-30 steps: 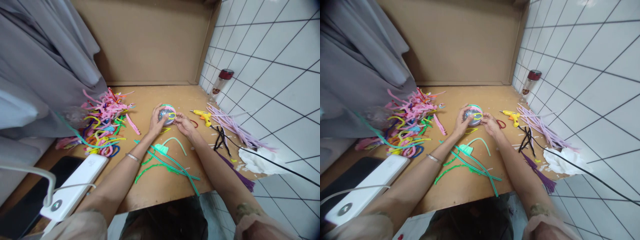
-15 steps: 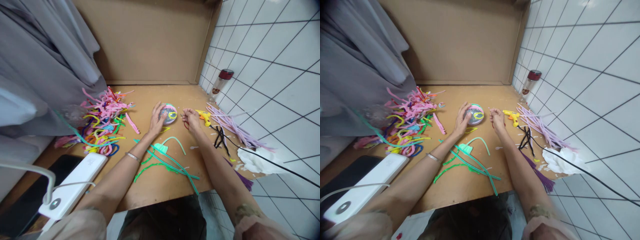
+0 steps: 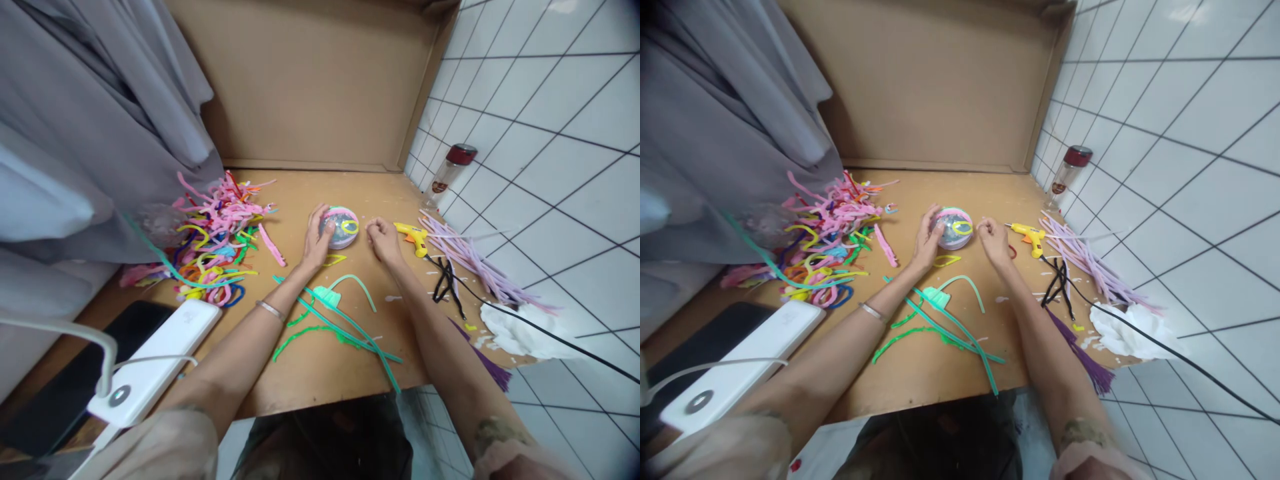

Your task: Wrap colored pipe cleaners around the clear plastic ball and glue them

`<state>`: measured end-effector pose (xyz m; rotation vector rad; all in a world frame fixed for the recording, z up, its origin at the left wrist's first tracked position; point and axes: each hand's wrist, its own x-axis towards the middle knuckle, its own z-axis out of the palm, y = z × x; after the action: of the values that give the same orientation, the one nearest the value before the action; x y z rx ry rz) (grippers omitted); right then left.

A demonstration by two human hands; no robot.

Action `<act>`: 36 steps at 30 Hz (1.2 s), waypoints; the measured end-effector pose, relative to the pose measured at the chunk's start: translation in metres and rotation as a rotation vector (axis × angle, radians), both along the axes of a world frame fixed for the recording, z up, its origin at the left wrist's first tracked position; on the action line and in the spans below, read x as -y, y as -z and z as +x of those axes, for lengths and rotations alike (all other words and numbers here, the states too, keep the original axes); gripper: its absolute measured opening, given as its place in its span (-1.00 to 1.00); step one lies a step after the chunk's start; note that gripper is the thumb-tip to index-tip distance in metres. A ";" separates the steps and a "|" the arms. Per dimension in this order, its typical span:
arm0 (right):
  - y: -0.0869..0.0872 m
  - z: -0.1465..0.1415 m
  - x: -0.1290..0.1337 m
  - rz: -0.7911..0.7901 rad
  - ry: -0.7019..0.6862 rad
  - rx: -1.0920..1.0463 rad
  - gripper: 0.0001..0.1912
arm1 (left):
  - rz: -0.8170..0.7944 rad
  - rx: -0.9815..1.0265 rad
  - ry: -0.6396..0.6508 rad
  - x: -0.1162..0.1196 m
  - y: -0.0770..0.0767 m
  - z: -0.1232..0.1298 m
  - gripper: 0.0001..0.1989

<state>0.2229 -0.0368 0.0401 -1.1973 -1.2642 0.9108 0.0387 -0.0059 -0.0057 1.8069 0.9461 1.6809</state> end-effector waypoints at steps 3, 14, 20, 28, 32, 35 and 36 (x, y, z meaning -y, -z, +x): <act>-0.007 -0.013 0.013 0.086 -0.167 0.204 -0.89 | -0.013 0.032 0.000 -0.001 0.000 0.000 -0.35; 0.015 -0.063 0.040 0.187 -0.270 1.110 -0.89 | -0.121 0.185 0.007 -0.007 0.004 -0.003 -0.32; 0.011 -0.059 0.042 0.242 -0.325 1.229 -0.73 | -0.127 0.200 0.004 -0.004 0.001 -0.003 -0.38; 0.010 -0.049 0.030 0.219 -0.325 0.180 -0.74 | 0.023 0.145 -0.288 0.008 -0.015 -0.011 -0.46; 0.005 -0.049 0.027 0.130 -0.290 -0.230 -0.63 | 0.051 0.105 -0.353 0.012 -0.020 -0.012 -0.47; -0.001 -0.046 0.024 0.161 -0.239 -0.393 -0.64 | 0.109 -0.001 -0.312 0.017 -0.022 -0.011 -0.48; -0.002 -0.045 0.024 0.178 -0.223 -0.434 -0.66 | 0.138 -0.046 -0.293 0.019 -0.023 -0.011 -0.48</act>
<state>0.1783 -0.0604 0.0425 -0.6792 -1.1075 1.1237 0.0278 -0.0252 0.0173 1.8746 1.1884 1.9293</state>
